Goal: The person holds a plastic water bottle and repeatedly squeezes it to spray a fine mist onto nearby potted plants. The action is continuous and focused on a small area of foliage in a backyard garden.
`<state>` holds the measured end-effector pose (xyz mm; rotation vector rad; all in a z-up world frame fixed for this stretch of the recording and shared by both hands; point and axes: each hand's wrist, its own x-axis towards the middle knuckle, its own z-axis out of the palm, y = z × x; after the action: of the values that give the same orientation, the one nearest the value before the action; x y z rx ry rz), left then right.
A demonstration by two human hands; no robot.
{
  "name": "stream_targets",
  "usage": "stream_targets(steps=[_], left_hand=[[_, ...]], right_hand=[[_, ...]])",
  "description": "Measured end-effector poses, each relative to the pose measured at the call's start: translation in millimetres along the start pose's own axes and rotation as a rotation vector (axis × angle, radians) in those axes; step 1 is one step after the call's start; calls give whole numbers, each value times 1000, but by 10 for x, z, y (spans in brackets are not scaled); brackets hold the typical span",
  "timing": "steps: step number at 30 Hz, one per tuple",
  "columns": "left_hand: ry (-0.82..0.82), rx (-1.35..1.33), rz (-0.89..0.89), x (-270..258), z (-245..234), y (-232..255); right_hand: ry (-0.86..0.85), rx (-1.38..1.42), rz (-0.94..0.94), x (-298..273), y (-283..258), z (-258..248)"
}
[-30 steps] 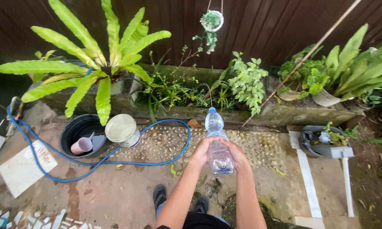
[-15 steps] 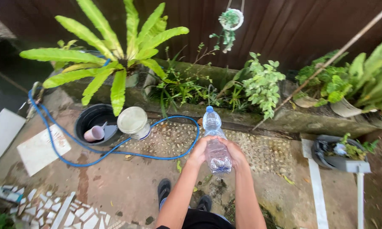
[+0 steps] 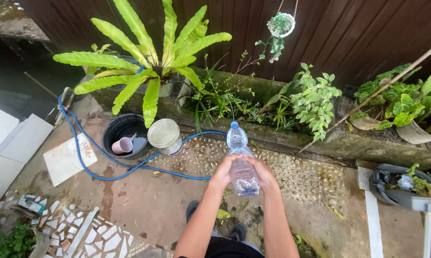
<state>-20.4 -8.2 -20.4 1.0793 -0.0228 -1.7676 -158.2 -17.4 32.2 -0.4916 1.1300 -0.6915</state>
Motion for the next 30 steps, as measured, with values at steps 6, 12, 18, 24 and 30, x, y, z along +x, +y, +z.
stream_targets(steps=[6,12,18,24,30], left_hand=[[-44,91,108,-291,398,-52],[-125,278,367,-891,996,-19],[-244,361,587,-969,1183,57],[-342,381,679,-1438,1358,145],[-347,362,720,-1305,1331,129]], right_hand=[[60,56,-68,-48,-29,-232],[85,64,-232,-493,-259,-156],[137,190,-373,-765,-454,-106],[97,153,-380,-1040,-695,45],[59,77,-346,-1302,-808,261]])
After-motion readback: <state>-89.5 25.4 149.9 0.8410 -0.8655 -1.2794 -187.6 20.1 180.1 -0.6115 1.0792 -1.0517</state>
